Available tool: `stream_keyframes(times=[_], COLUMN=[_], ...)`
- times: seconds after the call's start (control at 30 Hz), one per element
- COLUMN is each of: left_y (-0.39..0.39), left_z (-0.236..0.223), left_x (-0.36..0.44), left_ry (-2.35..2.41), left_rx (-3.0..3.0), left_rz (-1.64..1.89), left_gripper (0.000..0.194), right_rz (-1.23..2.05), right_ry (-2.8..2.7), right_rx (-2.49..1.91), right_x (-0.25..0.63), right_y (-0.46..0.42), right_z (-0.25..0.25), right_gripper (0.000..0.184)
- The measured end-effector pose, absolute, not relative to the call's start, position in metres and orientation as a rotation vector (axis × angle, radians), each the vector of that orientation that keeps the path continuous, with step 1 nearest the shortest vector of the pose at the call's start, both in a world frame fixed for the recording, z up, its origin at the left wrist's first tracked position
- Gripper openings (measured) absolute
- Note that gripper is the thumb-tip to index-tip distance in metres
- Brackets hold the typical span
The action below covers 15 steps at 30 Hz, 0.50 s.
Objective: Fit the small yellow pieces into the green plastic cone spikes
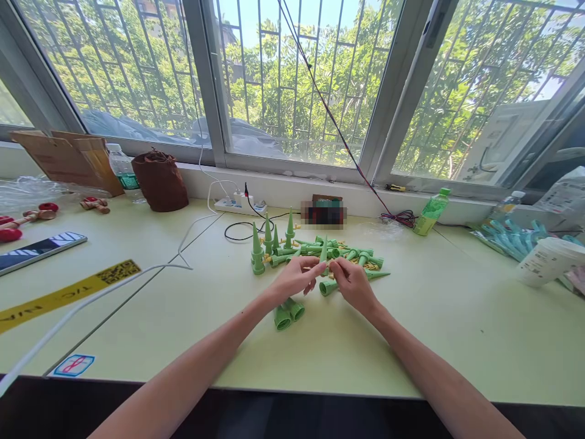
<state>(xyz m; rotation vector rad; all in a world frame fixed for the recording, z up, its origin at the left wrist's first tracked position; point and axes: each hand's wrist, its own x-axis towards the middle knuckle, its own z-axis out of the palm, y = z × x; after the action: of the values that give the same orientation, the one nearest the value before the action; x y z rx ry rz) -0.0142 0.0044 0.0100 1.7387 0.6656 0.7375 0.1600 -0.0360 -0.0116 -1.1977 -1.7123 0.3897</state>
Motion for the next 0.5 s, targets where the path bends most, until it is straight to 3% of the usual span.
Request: stream_keyframes(times=[0.27,0.5], left_y=[0.0012,0.0026], left_z=[0.0112,0.0019], left_x=[-0.0145,-0.0103], left_ry=[0.611,0.67], left_rx=[1.828,2.039], left_rz=[0.689,0.911], left_gripper=[0.037,0.034], right_rz=[0.359,0.52], right_ry=[-1.684,-1.556], right_rx=[-1.225,-1.247], right_x=[0.16,0.1562], right_y=[-0.034,-0.0352], right_z=[-0.0152,-0.0184], right_gripper=[0.04,0.045])
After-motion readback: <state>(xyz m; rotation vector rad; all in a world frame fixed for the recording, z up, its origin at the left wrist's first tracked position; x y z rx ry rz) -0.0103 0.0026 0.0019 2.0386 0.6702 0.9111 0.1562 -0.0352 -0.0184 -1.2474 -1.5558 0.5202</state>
